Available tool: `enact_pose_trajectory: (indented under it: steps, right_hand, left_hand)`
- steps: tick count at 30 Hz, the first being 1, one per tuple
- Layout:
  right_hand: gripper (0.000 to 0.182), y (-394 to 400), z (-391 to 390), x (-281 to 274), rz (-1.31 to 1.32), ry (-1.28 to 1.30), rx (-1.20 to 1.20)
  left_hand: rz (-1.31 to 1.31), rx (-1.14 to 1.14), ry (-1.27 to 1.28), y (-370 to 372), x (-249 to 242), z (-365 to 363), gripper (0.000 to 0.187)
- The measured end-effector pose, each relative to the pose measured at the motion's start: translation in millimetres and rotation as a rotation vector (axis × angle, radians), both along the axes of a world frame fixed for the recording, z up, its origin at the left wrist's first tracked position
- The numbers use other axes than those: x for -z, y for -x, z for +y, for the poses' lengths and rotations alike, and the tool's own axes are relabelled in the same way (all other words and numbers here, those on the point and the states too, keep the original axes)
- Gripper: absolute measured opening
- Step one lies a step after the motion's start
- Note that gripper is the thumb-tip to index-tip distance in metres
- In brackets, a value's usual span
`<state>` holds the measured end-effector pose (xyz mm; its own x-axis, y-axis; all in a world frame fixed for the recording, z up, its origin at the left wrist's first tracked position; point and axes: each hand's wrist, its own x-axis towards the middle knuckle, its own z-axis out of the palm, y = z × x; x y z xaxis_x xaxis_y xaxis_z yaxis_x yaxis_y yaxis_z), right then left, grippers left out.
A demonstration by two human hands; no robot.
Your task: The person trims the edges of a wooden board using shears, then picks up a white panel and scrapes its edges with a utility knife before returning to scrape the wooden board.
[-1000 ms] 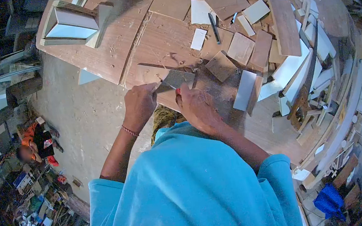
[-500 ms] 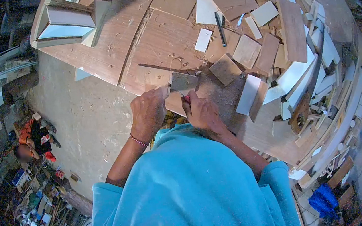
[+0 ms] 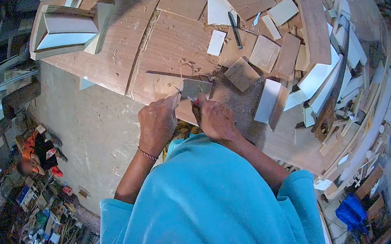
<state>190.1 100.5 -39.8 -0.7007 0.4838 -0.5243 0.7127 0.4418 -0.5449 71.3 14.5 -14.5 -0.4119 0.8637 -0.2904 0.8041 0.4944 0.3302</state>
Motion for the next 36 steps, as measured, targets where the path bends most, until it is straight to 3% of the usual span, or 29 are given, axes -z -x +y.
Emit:
enact_pose_trajectory:
  steps: [8, 10, 16, 27, 32, 36]
  right_hand:
    - [0.020, 13, 4, 3, 0.019, -0.022, 0.008]
    - [0.018, 10, 2, 11, 0.061, -0.053, 0.018]
    - [0.017, 0, -1, 13, 0.108, -0.058, 0.040]
    - [0.017, 6, -1, 27, 0.154, -0.103, -0.006]
    - [0.016, 13, -1, 28, 0.016, -0.149, 0.011]
    - [0.016, 8, 1, 26, 0.104, -0.119, 0.026]
  left_hand:
    - [-0.004, -0.022, -0.029, 0, -6, 2, 0.025]
    - [0.025, -0.003, -0.053, -3, -9, 3, 0.002]
    - [0.035, -0.021, -0.127, -2, -6, 1, 0.003]
    - [0.017, -0.042, -0.037, -5, -4, 0, 0.006]
    - [0.032, -0.028, -0.033, -3, -3, 1, 0.005]
    - [0.079, -0.002, -0.105, -3, -6, 1, 0.003]
